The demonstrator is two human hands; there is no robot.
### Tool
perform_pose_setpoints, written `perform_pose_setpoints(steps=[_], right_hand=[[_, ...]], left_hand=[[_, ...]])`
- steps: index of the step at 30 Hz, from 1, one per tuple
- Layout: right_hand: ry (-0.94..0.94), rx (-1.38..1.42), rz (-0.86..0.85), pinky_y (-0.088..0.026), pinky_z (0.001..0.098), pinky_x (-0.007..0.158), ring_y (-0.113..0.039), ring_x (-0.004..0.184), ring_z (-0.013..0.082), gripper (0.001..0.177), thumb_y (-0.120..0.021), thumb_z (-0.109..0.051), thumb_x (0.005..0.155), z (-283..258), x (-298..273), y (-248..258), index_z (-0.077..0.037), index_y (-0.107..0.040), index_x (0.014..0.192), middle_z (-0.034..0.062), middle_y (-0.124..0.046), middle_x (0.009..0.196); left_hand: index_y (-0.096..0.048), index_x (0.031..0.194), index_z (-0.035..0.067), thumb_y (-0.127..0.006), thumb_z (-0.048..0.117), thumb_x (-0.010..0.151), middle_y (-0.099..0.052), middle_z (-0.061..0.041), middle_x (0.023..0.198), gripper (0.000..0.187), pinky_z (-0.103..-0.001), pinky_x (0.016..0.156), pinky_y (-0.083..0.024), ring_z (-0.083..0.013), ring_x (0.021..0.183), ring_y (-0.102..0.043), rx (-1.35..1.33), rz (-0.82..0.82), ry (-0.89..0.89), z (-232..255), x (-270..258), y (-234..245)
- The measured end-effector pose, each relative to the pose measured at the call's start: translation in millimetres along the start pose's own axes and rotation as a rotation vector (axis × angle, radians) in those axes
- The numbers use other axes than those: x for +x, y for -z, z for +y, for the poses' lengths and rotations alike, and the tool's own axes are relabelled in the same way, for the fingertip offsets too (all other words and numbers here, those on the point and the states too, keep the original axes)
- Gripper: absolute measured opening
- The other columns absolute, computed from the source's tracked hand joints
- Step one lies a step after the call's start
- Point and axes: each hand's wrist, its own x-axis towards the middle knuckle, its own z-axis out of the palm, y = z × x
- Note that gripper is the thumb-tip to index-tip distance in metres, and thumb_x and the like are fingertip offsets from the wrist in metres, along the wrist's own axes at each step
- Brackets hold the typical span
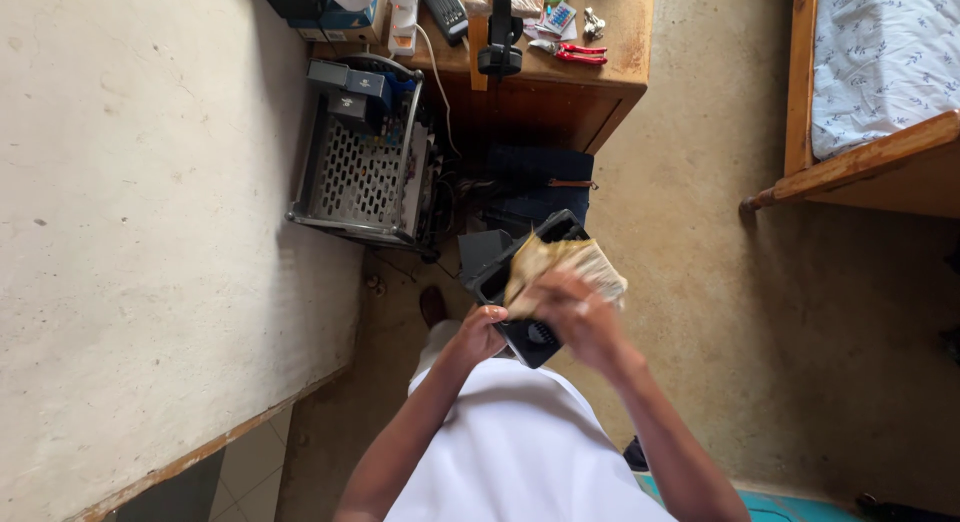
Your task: The person wipes a black plastic tray and several small boxes with a cloth in a bedroom. They pick up each item from a metal rack, wipe it thoroughly, and place it on a wooden desk or back into the rack.
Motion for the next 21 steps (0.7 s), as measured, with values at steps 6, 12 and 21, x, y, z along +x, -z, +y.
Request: perform_pose_setpoints(steps=[6, 12, 21], right_hand=[[0.184, -0.114, -0.071, -0.039, 0.0432, 0.116, -0.06, 0.135, 0.0222, 0.018, -0.067, -0.017, 0.089, -10, 10, 11, -0.024, -0.076, 0.103, -0.0041, -0.071, 0.134], [0.176, -0.066, 0.022, -0.044, 0.0397, 0.111, -0.059, 0.13, 0.0223, 0.025, -0.071, -0.016, 0.084, -47, 29, 15, -0.023, -0.077, 0.107, -0.003, -0.069, 0.128], [0.035, -0.141, 0.011, -0.041, 0.0427, 0.118, -0.054, 0.138, 0.0206, 0.024, -0.065, -0.019, 0.093, -49, 31, 12, -0.021, -0.078, 0.113, -0.0037, -0.069, 0.134]], left_hand=[[-0.049, 0.136, -0.012, -0.059, 0.011, 0.09, -0.067, -0.022, 0.128, 0.053, -0.048, 0.102, -0.055, -0.0323, 0.116, -0.069, 0.017, 0.112, 0.036, 27, 3, -101], [-0.047, 0.138, -0.016, -0.058, 0.018, 0.099, -0.063, -0.026, 0.133, 0.053, -0.047, 0.112, -0.053, -0.0353, 0.123, -0.067, -0.114, 0.128, 0.039, 44, -7, -75], [-0.057, 0.133, -0.01, -0.058, 0.018, 0.092, -0.069, -0.022, 0.124, 0.049, -0.048, 0.1, -0.055, -0.0321, 0.113, -0.069, 0.026, 0.074, 0.038, 70, -32, -122]])
